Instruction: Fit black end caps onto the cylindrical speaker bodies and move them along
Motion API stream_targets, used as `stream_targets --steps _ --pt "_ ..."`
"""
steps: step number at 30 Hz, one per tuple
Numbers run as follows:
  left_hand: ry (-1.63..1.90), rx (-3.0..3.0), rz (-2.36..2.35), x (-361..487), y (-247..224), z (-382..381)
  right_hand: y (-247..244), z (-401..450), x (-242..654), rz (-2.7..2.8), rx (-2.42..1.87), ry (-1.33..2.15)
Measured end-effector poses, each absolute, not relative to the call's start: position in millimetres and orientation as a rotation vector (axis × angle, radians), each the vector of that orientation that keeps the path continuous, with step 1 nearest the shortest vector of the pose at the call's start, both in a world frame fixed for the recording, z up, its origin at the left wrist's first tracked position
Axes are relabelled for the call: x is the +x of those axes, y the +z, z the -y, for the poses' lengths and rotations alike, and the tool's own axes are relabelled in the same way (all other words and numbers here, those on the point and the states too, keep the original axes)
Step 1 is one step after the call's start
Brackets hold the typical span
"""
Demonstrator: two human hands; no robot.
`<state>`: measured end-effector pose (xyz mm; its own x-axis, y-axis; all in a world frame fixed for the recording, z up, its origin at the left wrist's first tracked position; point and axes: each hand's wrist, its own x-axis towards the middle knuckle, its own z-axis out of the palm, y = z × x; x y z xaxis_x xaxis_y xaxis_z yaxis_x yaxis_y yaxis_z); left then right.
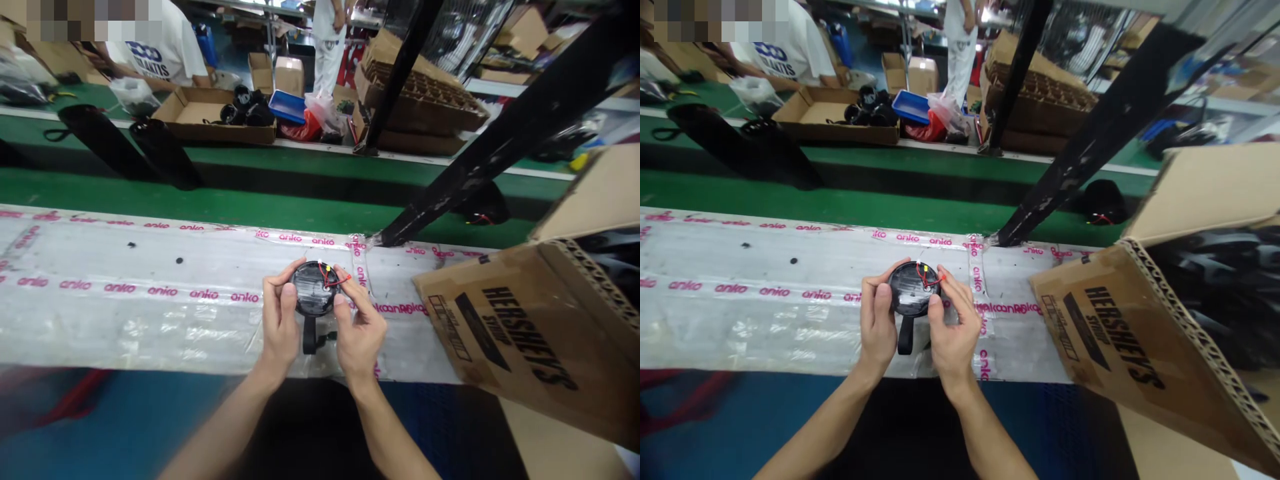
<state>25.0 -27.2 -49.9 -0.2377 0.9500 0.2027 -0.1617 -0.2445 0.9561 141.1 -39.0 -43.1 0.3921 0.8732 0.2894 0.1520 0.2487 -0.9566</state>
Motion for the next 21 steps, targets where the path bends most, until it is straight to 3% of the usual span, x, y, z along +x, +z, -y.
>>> stream_targets --steps 7,11,21 --pt "1.407 1.308 -1.049 5 -45 -7 -39 36 141 0.971 -1.22 0.813" --pt "1.248 1.278 -0.896 4 -45 -25 -39 37 140 1.013 -1.242 0.73" --pt "1.176 1.314 -0.9 2 -46 -25 -51 33 186 1.567 -1.078 0.721"
